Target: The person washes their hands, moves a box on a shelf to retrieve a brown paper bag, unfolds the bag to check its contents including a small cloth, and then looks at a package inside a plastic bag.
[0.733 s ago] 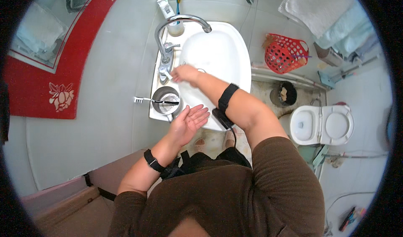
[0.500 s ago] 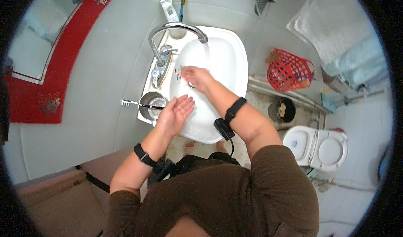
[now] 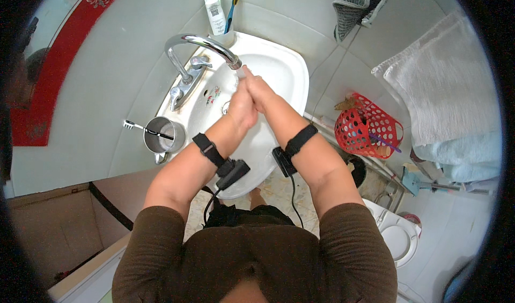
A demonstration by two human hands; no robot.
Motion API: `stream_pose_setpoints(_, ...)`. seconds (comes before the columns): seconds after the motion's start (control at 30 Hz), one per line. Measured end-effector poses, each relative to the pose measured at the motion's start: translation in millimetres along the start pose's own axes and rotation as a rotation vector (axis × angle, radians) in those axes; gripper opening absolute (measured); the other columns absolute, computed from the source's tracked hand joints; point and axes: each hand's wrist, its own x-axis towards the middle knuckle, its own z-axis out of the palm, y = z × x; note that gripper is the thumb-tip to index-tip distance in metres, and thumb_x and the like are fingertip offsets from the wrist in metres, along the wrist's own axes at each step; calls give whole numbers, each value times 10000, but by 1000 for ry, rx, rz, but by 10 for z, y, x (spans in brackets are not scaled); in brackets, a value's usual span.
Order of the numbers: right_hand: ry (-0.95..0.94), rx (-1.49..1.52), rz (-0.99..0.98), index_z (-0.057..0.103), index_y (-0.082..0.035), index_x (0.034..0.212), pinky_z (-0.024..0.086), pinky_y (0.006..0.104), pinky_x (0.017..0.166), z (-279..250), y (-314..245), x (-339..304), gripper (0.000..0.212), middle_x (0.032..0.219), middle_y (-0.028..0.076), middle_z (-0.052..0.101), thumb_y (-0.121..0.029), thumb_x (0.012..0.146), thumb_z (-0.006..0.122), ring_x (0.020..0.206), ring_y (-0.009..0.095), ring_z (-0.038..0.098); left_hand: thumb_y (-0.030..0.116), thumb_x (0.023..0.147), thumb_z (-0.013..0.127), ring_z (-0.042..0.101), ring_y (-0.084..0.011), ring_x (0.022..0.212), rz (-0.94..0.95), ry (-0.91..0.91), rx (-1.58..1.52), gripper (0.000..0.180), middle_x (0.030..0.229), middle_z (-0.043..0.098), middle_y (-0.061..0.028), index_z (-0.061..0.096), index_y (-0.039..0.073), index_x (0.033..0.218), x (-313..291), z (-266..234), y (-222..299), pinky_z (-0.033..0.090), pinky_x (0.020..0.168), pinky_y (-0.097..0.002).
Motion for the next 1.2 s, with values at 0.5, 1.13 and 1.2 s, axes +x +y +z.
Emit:
stream_pose_setpoints(0.5,-338,137,-72,506,-46,895,400,293,664,-114,197,270,245,839,66,511,-251,843,381,774,144,468,436,840,323,425,-120,696,-1,110,84,355,759,446,-14,449,106,877,213,-385,145,382,629,-270)
stream_pose_setpoints(1.13,-183,-57,22,552,-15,775,435,344,616,-103,198,380,329,667,108,539,-324,792,441,645,235,530,395,858,282,410,-126,556,-107,5,-94,409,659,454,-42,451,23,828,99,-313,211,348,467,-256)
stream_pose_setpoints(1.2,-285,218,7,526,-51,870,435,343,633,-83,337,490,280,790,128,531,-309,780,462,715,254,527,375,848,324,446,-162,577,-85,-1,-64,394,658,490,-68,449,2,814,154,-375,204,390,533,-276)
